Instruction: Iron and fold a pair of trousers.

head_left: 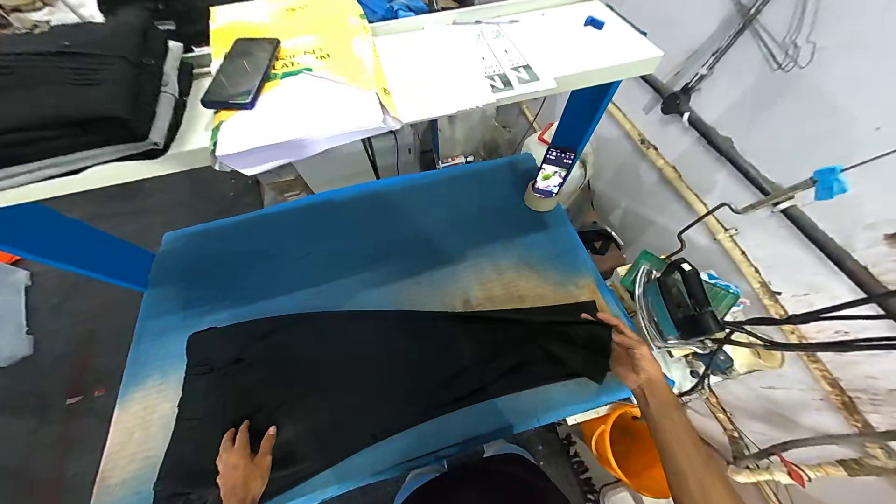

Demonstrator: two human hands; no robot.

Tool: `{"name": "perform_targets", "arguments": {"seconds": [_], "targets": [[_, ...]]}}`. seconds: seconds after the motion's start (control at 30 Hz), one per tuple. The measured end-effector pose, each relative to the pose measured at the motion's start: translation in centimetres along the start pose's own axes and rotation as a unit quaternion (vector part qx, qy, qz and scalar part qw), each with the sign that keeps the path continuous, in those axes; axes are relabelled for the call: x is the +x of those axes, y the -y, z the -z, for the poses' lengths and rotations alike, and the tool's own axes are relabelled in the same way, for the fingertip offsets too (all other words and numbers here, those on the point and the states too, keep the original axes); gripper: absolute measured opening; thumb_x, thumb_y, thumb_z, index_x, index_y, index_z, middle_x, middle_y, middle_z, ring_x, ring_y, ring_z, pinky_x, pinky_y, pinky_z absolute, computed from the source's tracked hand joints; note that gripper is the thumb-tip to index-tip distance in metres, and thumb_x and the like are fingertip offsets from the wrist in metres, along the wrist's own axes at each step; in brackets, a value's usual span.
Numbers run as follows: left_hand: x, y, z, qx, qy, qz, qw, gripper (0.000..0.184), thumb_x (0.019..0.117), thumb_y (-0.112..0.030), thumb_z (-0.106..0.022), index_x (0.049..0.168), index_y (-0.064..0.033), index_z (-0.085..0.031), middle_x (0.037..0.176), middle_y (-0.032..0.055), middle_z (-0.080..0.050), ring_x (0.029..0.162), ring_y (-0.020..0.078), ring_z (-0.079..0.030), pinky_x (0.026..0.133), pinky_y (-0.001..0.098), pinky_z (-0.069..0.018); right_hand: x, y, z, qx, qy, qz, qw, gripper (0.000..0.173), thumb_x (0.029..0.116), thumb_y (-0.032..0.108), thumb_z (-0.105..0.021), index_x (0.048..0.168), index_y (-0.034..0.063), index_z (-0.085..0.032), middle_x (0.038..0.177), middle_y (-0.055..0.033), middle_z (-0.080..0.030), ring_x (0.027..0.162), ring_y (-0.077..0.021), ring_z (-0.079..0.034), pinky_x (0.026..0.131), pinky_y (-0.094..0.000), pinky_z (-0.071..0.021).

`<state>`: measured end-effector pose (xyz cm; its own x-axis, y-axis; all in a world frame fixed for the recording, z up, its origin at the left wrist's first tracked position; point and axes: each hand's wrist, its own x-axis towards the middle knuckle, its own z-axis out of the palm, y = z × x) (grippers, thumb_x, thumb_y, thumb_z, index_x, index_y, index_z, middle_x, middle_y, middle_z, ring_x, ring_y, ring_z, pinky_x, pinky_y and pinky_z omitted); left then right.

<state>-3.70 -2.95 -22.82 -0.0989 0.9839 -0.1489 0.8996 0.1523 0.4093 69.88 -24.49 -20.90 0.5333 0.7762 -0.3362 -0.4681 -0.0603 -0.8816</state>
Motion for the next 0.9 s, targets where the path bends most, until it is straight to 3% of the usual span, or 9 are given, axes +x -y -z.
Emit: {"name": "perform_targets", "arguments": {"seconds": [0.07, 0.1, 0.2, 0.27, 0.4, 0.53, 0.63, 0.73, 0.9], "targets": [[0.1, -1.1, 0.5, -0.008, 0.019, 0.021, 1.0, 0.066, 0.1018, -0.039, -0.061, 0.148, 0.0057, -0.048, 0.158, 0.0367, -0.032, 0.149, 0.0525, -0.03, 0.119, 0.0675, -0.0259, 0.0, 0.0, -0.4, -0.037, -0.08, 0.001, 0.996, 0.042, 0.1067, 0.028, -0.04, 0.142, 0.0154, -0.06, 0.131, -0.0042, -0.069, 0.116, -0.0143, -0.066, 0.095, -0.0358, -0.0567], [0.1, -1.9, 0.8, -0.011, 0.012, 0.025, 1.0, 0.062, 0.1029, -0.037, -0.06, 0.146, 0.0058, -0.05, 0.156, 0.0363, -0.036, 0.148, 0.0511, -0.033, 0.119, 0.0658, -0.0272, 0.1, 0.1, -1.0, -0.093, -0.138, 0.004, 0.986, 0.043, 0.1082, 0.037, -0.043, 0.139, 0.012, -0.061, 0.126, -0.005, -0.07, 0.113, -0.0145, -0.067, 0.094, -0.0372, -0.0565], [-0.1, -5.8, 0.3, -0.016, -0.028, -0.029, 0.999, 0.056, 0.1054, -0.035, -0.054, 0.146, 0.0036, -0.052, 0.155, 0.0333, -0.04, 0.147, 0.0486, -0.037, 0.118, 0.063, -0.0314, 0.6, -0.5, -1.7, -0.341, -0.227, -0.012, 0.912, 0.056, 0.0964, 0.048, -0.069, 0.116, -0.0043, -0.068, 0.11, -0.024, -0.069, 0.102, -0.0356, -0.065, 0.09, -0.0593, -0.0517], [0.1, -8.2, -1.2, -0.043, -0.028, -0.057, 0.997, 0.06, 0.1061, -0.041, -0.051, 0.149, 0.0, -0.05, 0.159, 0.032, -0.035, 0.149, 0.0476, -0.033, 0.119, 0.064, -0.0301, 0.9, -1.1, -2.0, -0.456, -0.209, -0.048, 0.864, 0.062, 0.0882, 0.045, -0.081, 0.119, -0.0065, -0.066, 0.113, -0.0309, -0.067, 0.109, -0.0456, -0.064, 0.095, -0.0669, -0.0494], [0.0, -10.8, -4.4, 0.005, -0.005, -0.024, 1.0, 0.073, 0.1052, -0.058, -0.04, 0.161, -0.0118, -0.036, 0.167, 0.029, -0.02, 0.155, 0.0481, -0.018, 0.114, 0.0804, -0.013, 0.1, 1.9, -4.4, -0.498, -0.189, 0.09, 0.841, 0.044, 0.0967, 0.025, -0.074, 0.13, 0.0002, -0.06, 0.109, -0.0236, -0.07, 0.102, -0.04, -0.069, 0.089, -0.0639, -0.0538], [-0.8, -9.1, -6.4, 0.075, -0.033, -0.054, 0.995, 0.085, 0.1006, -0.07, -0.033, 0.165, -0.0142, -0.025, 0.169, 0.0259, -0.015, 0.157, 0.0449, -0.013, 0.116, 0.0789, -0.0089, 0.1, 4.5, -3.7, -0.542, -0.161, 0.221, 0.794, 0.043, 0.1011, 0.024, -0.067, 0.137, 0.0041, -0.052, 0.106, -0.0238, -0.068, 0.093, -0.0425, -0.069, 0.079, -0.0653, -0.0541], [-0.9, -7.9, -6.8, 0.098, -0.031, -0.067, 0.992, 0.092, 0.0967, -0.077, -0.029, 0.166, -0.017, -0.02, 0.17, 0.0233, -0.013, 0.158, 0.0419, -0.012, 0.117, 0.077, -0.0104, 2.2, 1.8, -0.3, -0.614, -0.128, 0.17, 0.76, 0.047, 0.1007, 0.027, -0.067, 0.139, 0.0063, -0.051, 0.1, -0.0238, -0.069, 0.084, -0.046, -0.069, 0.07, -0.0677, -0.0536], [-0.9, -8.4, -6.4, 0.103, -0.029, -0.064, 0.992, 0.097, 0.0942, -0.08, -0.031, 0.166, -0.0148, -0.021, 0.17, 0.0254, -0.013, 0.158, 0.0429, -0.012, 0.117, 0.0766, -0.0118, 3.4, -1.1, 1.8, -0.657, -0.095, 0.132, 0.736, 0.049, 0.1012, 0.03, -0.066, 0.141, 0.0066, -0.05, 0.104, -0.0238, -0.07, 0.088, -0.046, -0.07, 0.073, -0.0667, -0.0545], [-4.3, -14.6, -7.5, 0.119, -0.06, -0.085, 0.987, 0.087, 0.1022, -0.068, -0.033, 0.164, -0.007, -0.025, 0.169, 0.0268, -0.016, 0.156, 0.0457, -0.015, 0.117, 0.0775, -0.0117, 3.4, -1.8, 2.7, -0.658, -0.096, 0.166, 0.728, 0.05, 0.1023, 0.031, -0.064, 0.142, 0.0056, -0.048, 0.108, -0.0245, -0.069, 0.089, -0.0459, -0.07, 0.071, -0.0666, -0.0541]]}}
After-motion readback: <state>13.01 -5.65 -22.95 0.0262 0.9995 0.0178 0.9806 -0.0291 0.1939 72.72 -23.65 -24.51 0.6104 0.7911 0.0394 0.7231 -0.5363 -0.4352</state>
